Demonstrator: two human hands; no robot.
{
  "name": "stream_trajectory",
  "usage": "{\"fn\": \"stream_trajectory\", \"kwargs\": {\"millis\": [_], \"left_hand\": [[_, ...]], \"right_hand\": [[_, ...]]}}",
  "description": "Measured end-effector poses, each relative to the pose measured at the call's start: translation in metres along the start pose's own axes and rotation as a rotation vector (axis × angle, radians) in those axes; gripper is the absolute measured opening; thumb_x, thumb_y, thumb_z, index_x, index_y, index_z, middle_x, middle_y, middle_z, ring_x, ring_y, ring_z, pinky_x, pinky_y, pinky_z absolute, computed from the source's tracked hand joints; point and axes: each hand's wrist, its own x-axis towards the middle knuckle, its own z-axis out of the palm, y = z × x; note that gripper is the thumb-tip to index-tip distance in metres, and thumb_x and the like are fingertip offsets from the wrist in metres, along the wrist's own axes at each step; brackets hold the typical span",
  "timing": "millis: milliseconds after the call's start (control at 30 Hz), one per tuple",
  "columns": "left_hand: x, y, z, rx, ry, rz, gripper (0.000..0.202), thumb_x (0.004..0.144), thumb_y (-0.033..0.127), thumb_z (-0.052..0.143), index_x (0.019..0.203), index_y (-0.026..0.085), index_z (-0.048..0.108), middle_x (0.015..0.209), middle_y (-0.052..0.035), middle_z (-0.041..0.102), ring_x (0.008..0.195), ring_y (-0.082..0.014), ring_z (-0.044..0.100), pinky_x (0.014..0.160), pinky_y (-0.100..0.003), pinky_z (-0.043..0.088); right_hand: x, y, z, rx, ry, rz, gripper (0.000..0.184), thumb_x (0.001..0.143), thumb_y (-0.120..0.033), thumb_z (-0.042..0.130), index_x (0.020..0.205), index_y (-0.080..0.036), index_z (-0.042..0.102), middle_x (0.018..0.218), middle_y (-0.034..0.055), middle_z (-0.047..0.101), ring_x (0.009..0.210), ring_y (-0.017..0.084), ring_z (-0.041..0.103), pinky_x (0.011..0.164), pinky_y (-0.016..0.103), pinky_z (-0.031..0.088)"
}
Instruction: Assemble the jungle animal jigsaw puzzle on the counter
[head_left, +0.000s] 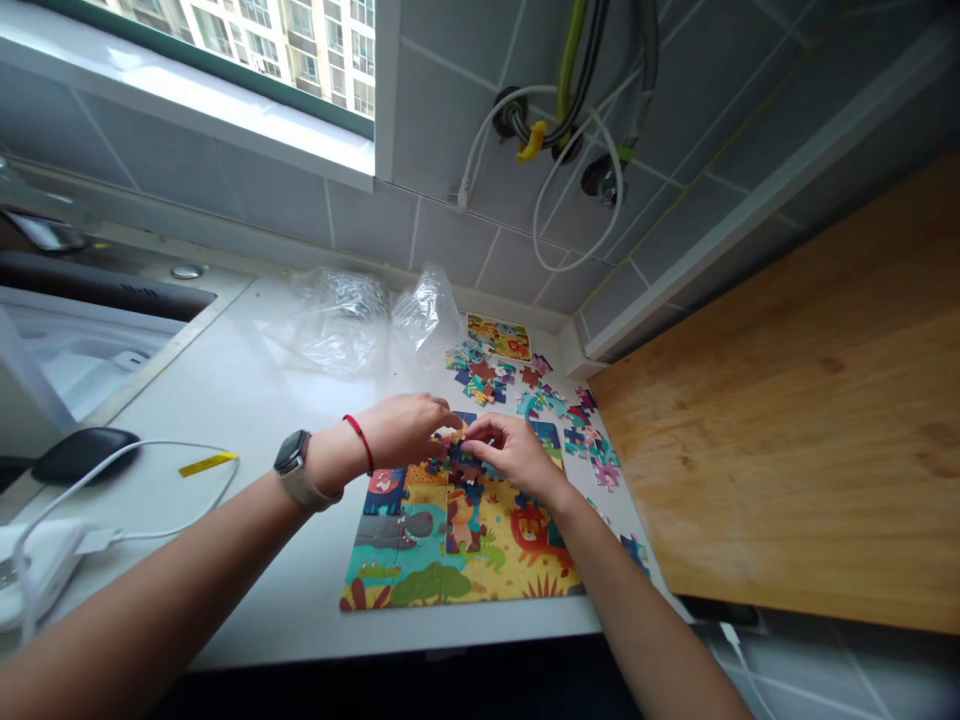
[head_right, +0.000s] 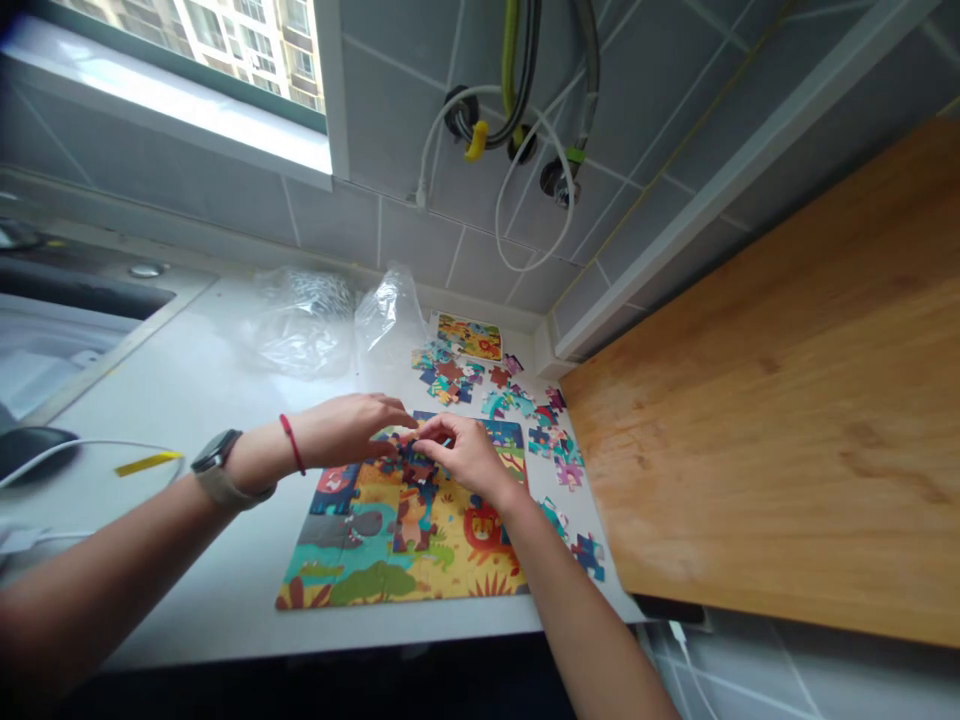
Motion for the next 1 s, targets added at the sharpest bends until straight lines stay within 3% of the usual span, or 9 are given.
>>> {"fn": "stream_trajectory", "kwargs": {"millis": [100,167,333,400,500,600,667,867,1000], "left_hand": [[-0.02,-0.01,0.023,-0.052,0.105,0.061,0.063,0.083,0.026,0.083,0.142,0.023,0.06,0.128,-0.0114,0.073,0.113,-0.029,0.072,0.093,-0.038,0.057],[-0.028,-0.015,0.033,-0.054,0.174,0.06,0.069,0.084,0.027,0.083,0.147,0.023,0.055,0.13,-0.0123,0.072,0.115,-0.0291,0.07,0.095,-0.04,0.057],[-0.031,-0.015,0.043,0.064,0.214,0.013,0.028,0.094,0.033,0.074,0.121,0.024,0.073,0.115,-0.0093,0.075,0.105,-0.0293,0.069,0.09,-0.046,0.058],[-0.031,-0.013,0.043,0.058,0.228,0.005,0.019,0.094,0.036,0.075,0.109,0.023,0.075,0.117,-0.0095,0.074,0.104,-0.0286,0.068,0.09,-0.047,0.059],[-0.031,-0.013,0.044,0.023,0.25,0.04,0.012,0.093,0.032,0.076,0.099,0.022,0.074,0.129,-0.0096,0.071,0.116,-0.0297,0.066,0.096,-0.048,0.058],[-0.03,-0.011,0.044,-0.029,0.242,0.111,0.005,0.096,0.027,0.073,0.1,0.024,0.074,0.132,-0.0069,0.072,0.127,-0.0282,0.062,0.105,-0.047,0.054],[-0.03,-0.008,0.043,-0.044,0.239,0.111,0.006,0.099,0.026,0.069,0.103,0.025,0.074,0.123,-0.0059,0.074,0.119,-0.0252,0.066,0.102,-0.044,0.056],[-0.031,0.0,0.043,0.022,0.323,0.007,0.012,0.099,0.029,0.069,0.109,0.024,0.073,0.117,-0.0091,0.07,0.103,-0.0242,0.068,0.088,-0.041,0.059],[-0.032,0.008,0.039,-0.026,0.306,0.073,0.014,0.098,0.034,0.07,0.109,0.025,0.072,0.116,-0.0095,0.07,0.103,-0.024,0.068,0.087,-0.041,0.059]], "right_hand": [[0.014,0.008,0.015,0.038,0.078,-0.033,0.031,0.078,-0.044,0.083,0.091,-0.023,0.064,0.086,0.0022,0.077,0.081,0.021,0.075,0.076,0.034,0.059],[0.02,0.01,0.019,0.052,0.107,-0.054,0.033,0.078,-0.044,0.084,0.094,-0.024,0.062,0.09,0.0027,0.078,0.085,0.022,0.077,0.079,0.035,0.061],[0.016,0.005,0.007,-0.204,0.095,-0.201,0.023,0.097,-0.032,0.068,0.118,-0.025,0.068,0.12,0.0082,0.078,0.116,0.024,0.073,0.105,0.044,0.057],[0.009,0.005,-0.002,-0.392,0.014,-0.298,0.029,0.099,-0.026,0.066,0.127,-0.024,0.069,0.136,0.01,0.072,0.137,0.027,0.061,0.119,0.05,0.047],[-0.002,0.014,-0.011,-0.568,-0.147,-0.371,0.046,0.098,-0.029,0.07,0.143,-0.025,0.064,0.158,0.0106,0.055,0.154,0.028,0.041,0.127,0.052,0.037],[-0.01,0.029,-0.014,-0.623,-0.178,-0.417,0.061,0.097,-0.036,0.072,0.155,-0.026,0.053,0.164,0.0094,0.047,0.157,0.027,0.035,0.129,0.05,0.034],[-0.012,0.037,-0.015,-0.625,-0.164,-0.447,0.063,0.098,-0.037,0.072,0.156,-0.026,0.051,0.164,0.0081,0.047,0.157,0.027,0.035,0.13,0.048,0.033],[-0.013,0.043,-0.018,-0.617,-0.146,-0.47,0.059,0.097,-0.04,0.073,0.152,-0.027,0.057,0.161,0.0057,0.052,0.154,0.027,0.04,0.13,0.047,0.032],[-0.015,0.042,-0.019,-0.624,-0.113,-0.476,0.058,0.095,-0.042,0.076,0.148,-0.024,0.062,0.156,0.0075,0.058,0.152,0.028,0.044,0.13,0.046,0.033]]}}
